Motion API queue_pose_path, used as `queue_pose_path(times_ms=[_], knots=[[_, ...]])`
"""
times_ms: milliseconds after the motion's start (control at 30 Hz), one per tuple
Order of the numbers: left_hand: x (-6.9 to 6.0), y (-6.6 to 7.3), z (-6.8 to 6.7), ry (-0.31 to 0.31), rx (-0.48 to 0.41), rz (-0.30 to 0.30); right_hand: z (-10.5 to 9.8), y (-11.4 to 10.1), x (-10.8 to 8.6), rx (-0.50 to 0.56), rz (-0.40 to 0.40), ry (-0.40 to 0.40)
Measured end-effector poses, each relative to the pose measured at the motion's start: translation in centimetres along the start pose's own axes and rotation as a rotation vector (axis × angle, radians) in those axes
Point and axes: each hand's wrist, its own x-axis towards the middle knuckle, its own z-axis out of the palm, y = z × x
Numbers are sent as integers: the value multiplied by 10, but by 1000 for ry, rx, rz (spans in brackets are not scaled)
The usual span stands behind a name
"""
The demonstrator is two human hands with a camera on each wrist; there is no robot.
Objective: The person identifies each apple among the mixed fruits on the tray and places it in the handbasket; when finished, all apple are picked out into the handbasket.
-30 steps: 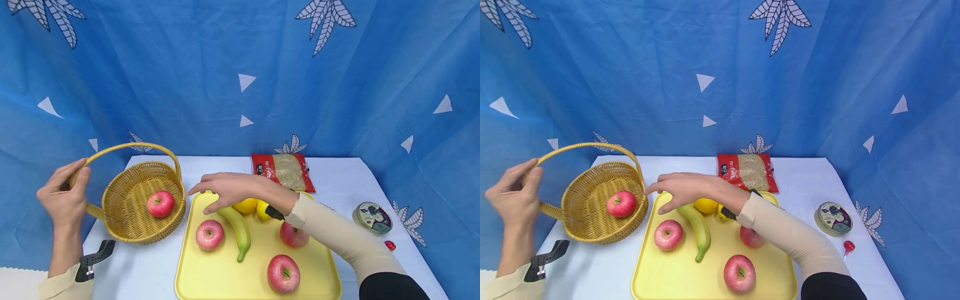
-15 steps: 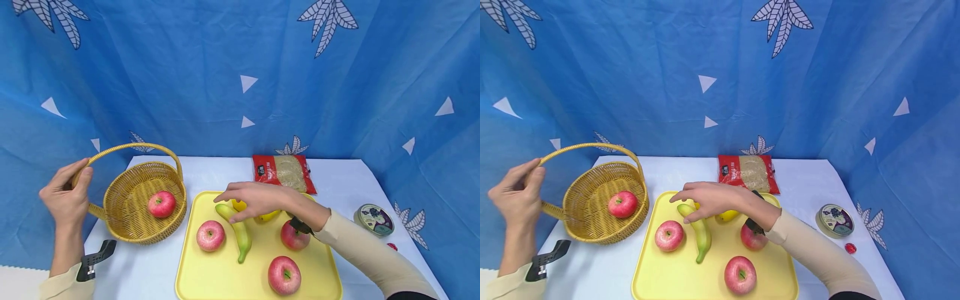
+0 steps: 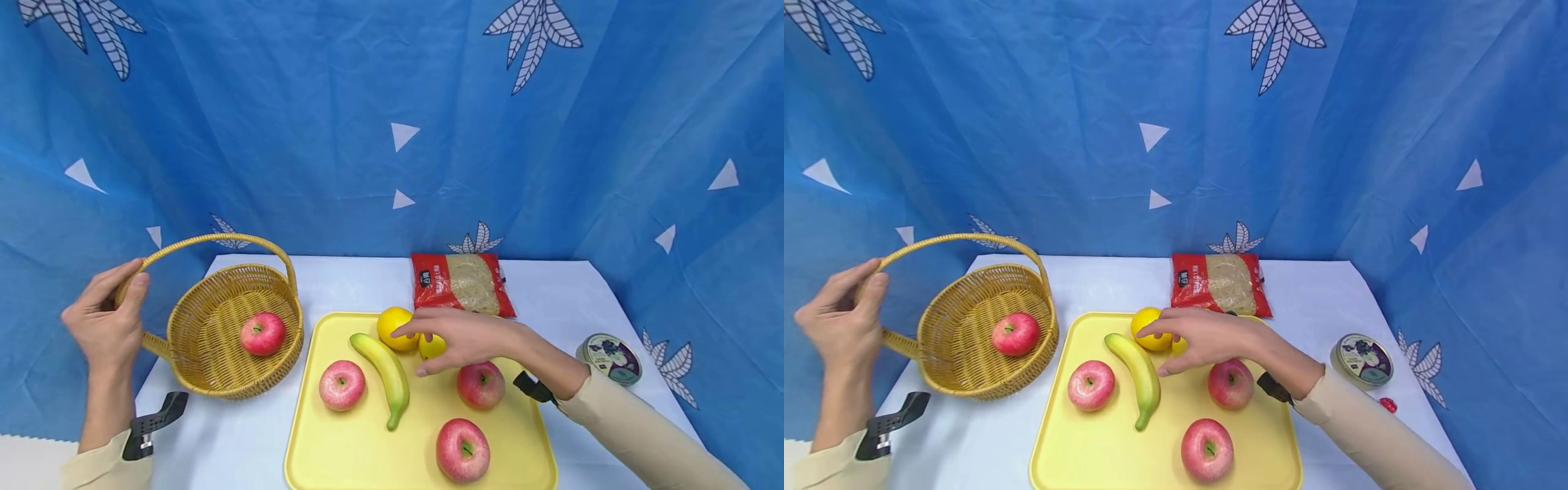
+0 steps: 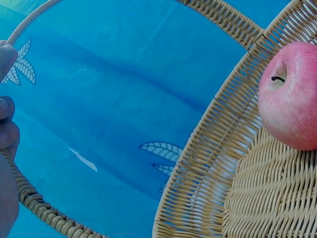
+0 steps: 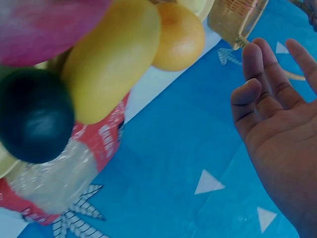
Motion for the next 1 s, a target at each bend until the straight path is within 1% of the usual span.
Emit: queue_pose_path(times_ms=[167,333,467,567,667,833,1000], knots=[[-1,12,3,-3,-3,-1,2,8,-16,34,85,8],[-2,21,6,-2,-1,-1,5,17,-30,43,112,29],[-1,22,8,-5,3,-8,9,26,-39,41,145,33],[-1,22,8,-8,11,-17,14,35,-45,59,173,26],[-1,23,7,-6,11,-15,18,43,-48,84,165,35],[-1,22,8,-21,6,4,24,55,-57,113,139,80],[0,22,7,-33,18,3,27,60,-67,160,183,139]])
